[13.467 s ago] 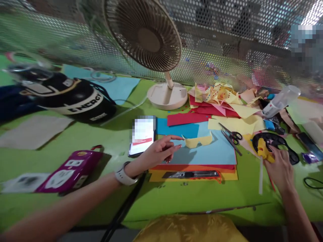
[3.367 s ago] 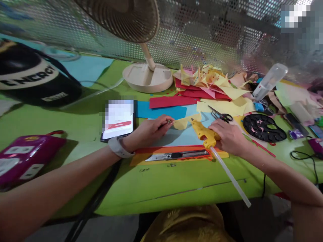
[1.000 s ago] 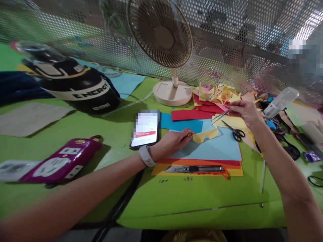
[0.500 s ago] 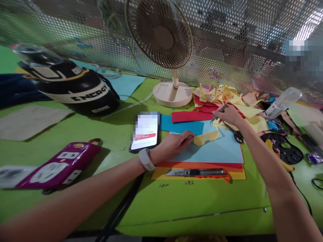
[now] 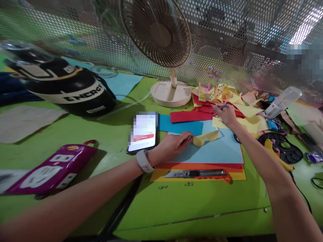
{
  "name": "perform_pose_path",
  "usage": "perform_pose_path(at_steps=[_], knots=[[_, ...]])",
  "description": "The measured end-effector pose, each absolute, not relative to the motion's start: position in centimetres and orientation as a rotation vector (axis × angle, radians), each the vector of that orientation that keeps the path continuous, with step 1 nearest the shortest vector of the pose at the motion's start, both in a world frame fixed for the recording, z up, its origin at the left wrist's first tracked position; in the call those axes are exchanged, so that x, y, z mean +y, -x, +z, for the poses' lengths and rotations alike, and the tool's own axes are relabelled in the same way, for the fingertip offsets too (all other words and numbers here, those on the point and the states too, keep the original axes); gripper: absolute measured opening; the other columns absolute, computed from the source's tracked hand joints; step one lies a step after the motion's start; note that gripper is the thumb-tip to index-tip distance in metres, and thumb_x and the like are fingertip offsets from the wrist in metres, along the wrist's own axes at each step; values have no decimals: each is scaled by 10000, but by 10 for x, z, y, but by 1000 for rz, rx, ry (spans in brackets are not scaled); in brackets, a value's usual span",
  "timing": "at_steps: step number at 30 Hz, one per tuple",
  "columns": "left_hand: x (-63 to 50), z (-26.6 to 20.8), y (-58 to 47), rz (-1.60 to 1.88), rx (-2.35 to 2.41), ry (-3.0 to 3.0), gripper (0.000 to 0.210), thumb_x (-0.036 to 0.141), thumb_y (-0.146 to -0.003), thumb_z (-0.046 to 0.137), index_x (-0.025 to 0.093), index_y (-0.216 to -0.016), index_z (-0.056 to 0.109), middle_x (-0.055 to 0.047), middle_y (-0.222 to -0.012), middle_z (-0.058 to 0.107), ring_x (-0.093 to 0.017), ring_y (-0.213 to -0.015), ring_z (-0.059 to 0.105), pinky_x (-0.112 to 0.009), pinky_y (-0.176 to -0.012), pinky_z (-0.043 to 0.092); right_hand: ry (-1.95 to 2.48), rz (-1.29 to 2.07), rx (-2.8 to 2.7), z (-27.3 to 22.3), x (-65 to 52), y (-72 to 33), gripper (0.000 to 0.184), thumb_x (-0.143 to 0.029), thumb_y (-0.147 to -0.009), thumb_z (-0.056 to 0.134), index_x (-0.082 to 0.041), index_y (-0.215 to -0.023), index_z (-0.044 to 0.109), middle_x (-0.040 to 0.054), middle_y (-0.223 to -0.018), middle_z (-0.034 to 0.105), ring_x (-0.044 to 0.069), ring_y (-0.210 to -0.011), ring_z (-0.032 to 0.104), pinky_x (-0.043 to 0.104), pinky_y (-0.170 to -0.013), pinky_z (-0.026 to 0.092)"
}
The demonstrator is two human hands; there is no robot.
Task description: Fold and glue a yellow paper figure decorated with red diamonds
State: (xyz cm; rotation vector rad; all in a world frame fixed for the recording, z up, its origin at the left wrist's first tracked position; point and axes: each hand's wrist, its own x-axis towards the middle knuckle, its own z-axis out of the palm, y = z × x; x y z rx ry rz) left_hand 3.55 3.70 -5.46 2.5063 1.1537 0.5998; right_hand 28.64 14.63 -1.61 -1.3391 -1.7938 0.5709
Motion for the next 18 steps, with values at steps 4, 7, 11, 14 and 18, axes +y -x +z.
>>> perform_pose_path(at_steps=[4, 7, 11, 14, 18], knots=[[37, -55, -35, 635, 1146, -2500, 298, 341, -1019, 328, 179, -1044, 576, -56, -785, 714, -185, -607, 635, -286, -551, 348, 1338, 565, -1820, -21, 150, -288, 510, -677, -773, 611, -176, -774, 707, 52, -680, 720, 218, -609, 716, 271, -509, 521], [37, -54, -35, 619, 1153, -2496, 275, 330, -1016, 337, 187, -1055, 568, -57, -797, 720, -188, -617, 638, -289, -553, 347, 1336, 574, -1830, -24, 148, -287, 482, -660, -777, 617, -186, -759, 699, 46, -684, 720, 206, -600, 709, 264, -502, 510], [37, -54, -36, 596, 1159, -2483, 265, 325, -1016, 339, 192, -1063, 563, -61, -823, 725, -190, -638, 642, -287, -562, 359, 1332, 579, -1834, -26, 145, -285, 443, -628, -775, 643, -189, -738, 692, 40, -654, 708, 192, -596, 691, 257, -508, 499], [37, -53, -36, 578, 1165, -2473, 271, 332, -1018, 339, 191, -1073, 564, -65, -839, 732, -194, -661, 655, -288, -579, 367, 1332, 611, -1810, -26, 146, -284, 443, -632, -775, 637, -192, -750, 682, 44, -695, 722, 194, -610, 701, 255, -495, 508], [37, -52, -36, 555, 1177, -2464, 279, 334, -1013, 346, 181, -1074, 571, -69, -843, 737, -203, -684, 670, -288, -595, 372, 1322, 654, -1777, -28, 150, -284, 451, -649, -770, 628, -201, -735, 661, 46, -727, 733, 201, -633, 714, 264, -515, 550]])
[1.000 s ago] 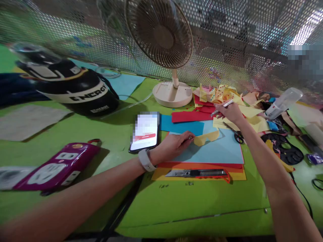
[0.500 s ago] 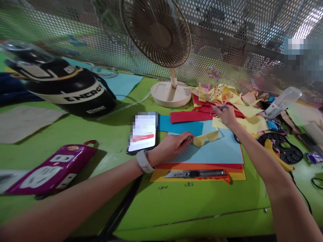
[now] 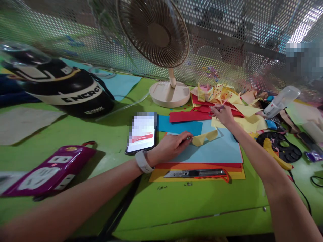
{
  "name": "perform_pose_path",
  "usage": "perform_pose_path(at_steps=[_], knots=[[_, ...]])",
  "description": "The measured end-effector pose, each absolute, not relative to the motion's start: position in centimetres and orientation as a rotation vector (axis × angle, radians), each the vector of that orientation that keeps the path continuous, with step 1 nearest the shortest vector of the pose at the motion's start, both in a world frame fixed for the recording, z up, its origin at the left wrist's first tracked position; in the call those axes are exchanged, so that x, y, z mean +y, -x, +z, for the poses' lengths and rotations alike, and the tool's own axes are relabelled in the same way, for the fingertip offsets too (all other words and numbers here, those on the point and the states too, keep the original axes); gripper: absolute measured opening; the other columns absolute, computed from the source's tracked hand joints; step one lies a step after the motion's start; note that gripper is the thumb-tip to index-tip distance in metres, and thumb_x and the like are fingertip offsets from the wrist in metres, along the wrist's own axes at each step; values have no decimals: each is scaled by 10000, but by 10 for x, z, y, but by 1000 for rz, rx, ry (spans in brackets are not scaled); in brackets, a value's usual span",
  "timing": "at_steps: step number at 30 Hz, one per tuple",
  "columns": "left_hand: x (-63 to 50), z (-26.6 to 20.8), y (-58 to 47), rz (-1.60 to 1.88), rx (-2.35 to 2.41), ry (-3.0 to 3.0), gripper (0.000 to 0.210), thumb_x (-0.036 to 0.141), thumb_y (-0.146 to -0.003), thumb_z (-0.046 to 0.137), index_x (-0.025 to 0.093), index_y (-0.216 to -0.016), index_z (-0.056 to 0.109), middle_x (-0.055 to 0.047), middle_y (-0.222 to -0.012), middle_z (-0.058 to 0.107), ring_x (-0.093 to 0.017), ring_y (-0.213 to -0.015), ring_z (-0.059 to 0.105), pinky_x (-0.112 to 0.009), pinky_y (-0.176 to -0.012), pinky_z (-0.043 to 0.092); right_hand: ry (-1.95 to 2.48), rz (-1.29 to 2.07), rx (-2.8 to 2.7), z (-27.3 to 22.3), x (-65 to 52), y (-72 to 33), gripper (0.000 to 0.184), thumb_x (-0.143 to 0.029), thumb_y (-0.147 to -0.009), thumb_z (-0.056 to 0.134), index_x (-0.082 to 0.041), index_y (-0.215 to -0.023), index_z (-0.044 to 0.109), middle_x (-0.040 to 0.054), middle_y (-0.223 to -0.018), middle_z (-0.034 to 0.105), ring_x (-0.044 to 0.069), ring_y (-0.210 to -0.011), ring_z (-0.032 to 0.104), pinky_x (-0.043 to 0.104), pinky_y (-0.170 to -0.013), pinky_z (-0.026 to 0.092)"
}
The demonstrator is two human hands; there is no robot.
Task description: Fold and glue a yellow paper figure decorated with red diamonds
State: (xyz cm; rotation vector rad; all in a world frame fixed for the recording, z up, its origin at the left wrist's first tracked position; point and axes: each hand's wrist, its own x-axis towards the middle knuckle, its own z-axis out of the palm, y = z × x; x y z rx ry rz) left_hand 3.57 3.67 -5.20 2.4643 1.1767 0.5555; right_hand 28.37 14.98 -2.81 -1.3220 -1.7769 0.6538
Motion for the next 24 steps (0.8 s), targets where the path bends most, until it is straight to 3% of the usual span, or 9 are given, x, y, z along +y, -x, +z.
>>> perform_pose_path(at_steps=[11, 24], knots=[[37, -53, -37, 546, 1172, -2462, 340, 361, -1004, 319, 168, -1093, 585, -62, -802, 720, -189, -669, 653, -278, -597, 380, 1296, 670, -1721, -33, 156, -284, 469, -647, -775, 626, -181, -785, 677, 66, -741, 740, 223, -651, 731, 305, -572, 601], [37, -53, -36, 618, 1144, -2445, 315, 363, -990, 348, 177, -1060, 593, -42, -725, 691, -177, -607, 618, -262, -559, 353, 1293, 651, -1718, -35, 151, -278, 425, -622, -770, 634, -206, -684, 634, 48, -685, 703, 211, -640, 720, 290, -557, 586]])
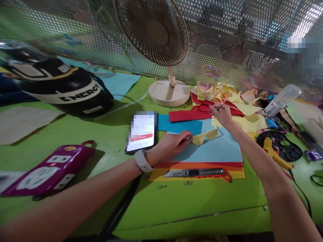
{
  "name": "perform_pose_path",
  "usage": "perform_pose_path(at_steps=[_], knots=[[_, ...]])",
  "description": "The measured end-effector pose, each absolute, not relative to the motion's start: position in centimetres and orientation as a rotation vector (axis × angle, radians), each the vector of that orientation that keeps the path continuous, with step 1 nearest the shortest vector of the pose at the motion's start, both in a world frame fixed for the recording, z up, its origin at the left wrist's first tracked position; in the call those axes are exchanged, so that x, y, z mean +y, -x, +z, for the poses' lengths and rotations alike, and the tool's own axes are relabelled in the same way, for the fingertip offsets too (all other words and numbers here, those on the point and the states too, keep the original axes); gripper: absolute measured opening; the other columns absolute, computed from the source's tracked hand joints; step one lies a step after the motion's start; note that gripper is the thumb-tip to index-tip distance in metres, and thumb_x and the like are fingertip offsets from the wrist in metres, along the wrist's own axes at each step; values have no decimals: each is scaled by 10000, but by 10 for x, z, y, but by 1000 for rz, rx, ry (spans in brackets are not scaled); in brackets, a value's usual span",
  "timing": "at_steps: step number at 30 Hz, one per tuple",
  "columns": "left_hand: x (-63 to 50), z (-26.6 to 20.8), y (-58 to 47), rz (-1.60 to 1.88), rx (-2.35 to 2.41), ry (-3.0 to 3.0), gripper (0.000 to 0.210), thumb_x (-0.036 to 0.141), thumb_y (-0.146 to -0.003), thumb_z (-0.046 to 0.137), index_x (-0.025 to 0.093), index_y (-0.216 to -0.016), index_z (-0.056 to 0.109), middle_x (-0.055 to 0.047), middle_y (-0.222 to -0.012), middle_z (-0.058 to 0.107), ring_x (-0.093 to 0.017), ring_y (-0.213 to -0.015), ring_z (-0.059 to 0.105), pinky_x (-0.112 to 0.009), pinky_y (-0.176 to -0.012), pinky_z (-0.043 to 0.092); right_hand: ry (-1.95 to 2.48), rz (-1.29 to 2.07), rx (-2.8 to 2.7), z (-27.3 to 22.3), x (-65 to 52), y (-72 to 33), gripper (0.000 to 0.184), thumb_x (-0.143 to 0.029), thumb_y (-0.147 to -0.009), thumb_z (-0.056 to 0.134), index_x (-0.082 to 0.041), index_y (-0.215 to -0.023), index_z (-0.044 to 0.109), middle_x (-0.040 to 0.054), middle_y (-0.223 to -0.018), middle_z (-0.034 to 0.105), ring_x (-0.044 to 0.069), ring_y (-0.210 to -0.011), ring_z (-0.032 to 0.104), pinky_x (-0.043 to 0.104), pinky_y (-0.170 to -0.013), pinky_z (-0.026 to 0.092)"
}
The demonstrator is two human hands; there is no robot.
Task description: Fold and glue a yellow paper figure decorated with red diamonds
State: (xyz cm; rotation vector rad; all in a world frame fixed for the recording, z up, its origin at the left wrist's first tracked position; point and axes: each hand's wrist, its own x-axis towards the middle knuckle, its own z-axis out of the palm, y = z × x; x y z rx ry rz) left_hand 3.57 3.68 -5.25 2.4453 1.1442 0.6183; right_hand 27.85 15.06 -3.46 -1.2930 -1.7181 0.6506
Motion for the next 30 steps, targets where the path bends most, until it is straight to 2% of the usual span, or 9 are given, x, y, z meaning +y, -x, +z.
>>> perform_pose_path(at_steps=[6, 12, 15, 20, 30], knots=[[37, -53, -36, 623, 1141, -2459, 285, 349, -994, 364, 184, -1066, 584, -31, -718, 690, -179, -615, 629, -262, -557, 346, 1304, 685, -1678, -35, 151, -281, 491, -672, -753, 630, -184, -703, 644, 63, -717, 729, 206, -663, 738, 248, -521, 572], [35, -50, -35, 746, 1109, -2402, 307, 345, -981, 413, 164, -1201, 526, 6, -659, 629, -160, -555, 578, -258, -534, 339, 1248, 730, -1590, -18, 127, -273, 552, -729, -721, 631, -180, -771, 666, 69, -729, 738, 209, -632, 732, 254, -488, 562], [35, -46, -34, 908, 1079, -2237, 259, 326, -980, 417, 170, -1150, 536, 31, -626, 584, -125, -521, 545, -235, -524, 362, 1160, 707, -1615, 0, 94, -262, 488, -673, -760, 649, -186, -761, 683, 61, -766, 738, 209, -653, 731, 270, -514, 570], [34, -44, -34, 1052, 983, -1789, 260, 404, -998, 408, 173, -1026, 525, 64, -546, 511, -91, -431, 504, -196, -445, 407, 1057, 563, -1804, 23, 35, -246, 304, -508, -882, 613, -240, -794, 726, 21, -729, 745, 179, -662, 720, 297, -613, 587], [25, -42, -37, 1023, 796, -1645, 304, 476, -984, 452, 177, -1027, 488, 32, -653, 588, -92, -511, 576, -203, -485, 492, 918, 258, -2052, 20, 13, -243, 195, -363, -932, 571, -291, -870, 741, -11, -750, 759, 138, -634, 695, 274, -596, 578]])
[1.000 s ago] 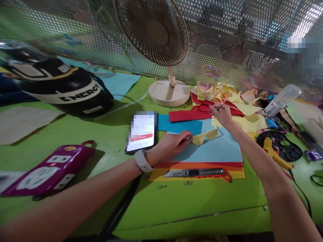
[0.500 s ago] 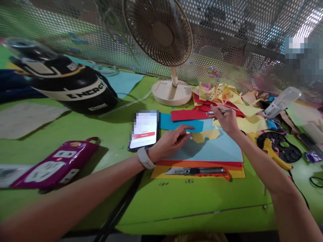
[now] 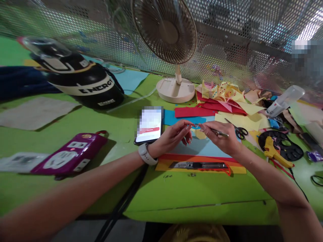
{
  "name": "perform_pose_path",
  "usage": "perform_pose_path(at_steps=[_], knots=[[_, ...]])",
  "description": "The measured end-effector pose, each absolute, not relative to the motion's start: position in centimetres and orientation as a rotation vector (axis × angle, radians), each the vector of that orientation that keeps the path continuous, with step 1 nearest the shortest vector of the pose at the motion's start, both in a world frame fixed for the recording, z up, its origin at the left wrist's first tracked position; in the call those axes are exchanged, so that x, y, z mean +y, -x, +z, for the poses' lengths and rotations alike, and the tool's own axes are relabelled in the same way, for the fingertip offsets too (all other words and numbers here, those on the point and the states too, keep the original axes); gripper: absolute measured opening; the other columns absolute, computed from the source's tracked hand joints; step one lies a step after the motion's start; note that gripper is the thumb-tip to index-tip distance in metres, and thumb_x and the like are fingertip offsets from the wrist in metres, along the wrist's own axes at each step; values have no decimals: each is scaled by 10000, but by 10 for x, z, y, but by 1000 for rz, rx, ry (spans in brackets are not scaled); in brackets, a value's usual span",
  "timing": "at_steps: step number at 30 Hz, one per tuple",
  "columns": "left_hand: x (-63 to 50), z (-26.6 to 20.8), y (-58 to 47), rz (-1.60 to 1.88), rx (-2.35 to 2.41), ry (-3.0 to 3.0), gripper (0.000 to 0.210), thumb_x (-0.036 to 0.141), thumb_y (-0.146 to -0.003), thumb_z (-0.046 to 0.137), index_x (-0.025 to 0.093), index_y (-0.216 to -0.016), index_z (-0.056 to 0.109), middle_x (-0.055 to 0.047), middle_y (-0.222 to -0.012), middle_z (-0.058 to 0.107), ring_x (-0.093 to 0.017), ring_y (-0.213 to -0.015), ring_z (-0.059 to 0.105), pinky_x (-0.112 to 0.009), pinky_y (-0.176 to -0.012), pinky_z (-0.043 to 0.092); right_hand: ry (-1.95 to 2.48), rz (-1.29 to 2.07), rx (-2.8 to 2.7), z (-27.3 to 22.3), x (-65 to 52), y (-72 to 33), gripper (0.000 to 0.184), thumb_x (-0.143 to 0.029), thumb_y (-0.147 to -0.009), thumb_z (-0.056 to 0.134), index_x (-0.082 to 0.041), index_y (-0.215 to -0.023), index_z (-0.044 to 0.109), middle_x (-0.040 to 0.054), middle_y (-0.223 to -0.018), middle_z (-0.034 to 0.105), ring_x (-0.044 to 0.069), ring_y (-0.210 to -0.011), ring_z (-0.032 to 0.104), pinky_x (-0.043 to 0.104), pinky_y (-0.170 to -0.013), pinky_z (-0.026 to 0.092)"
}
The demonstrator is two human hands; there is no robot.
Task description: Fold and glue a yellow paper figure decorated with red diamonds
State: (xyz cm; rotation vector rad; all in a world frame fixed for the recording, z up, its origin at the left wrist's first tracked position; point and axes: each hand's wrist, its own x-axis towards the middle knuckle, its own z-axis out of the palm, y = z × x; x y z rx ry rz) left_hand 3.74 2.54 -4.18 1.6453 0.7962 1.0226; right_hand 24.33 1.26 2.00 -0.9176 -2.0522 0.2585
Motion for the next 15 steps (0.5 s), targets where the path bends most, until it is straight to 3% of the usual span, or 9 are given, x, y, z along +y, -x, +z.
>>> perform_pose_path(at_steps=[15], knots=[[26, -46, -38, 969, 798, -1702, 265, 445, -984, 440, 191, -919, 473, 24, -686, 604, -93, -540, 597, -209, -496, 518, 831, 238, -2247, 15, 4, -247, 216, -324, -957, 529, -285, -940, 741, 15, -840, 774, 139, -696, 710, 257, -631, 552]])
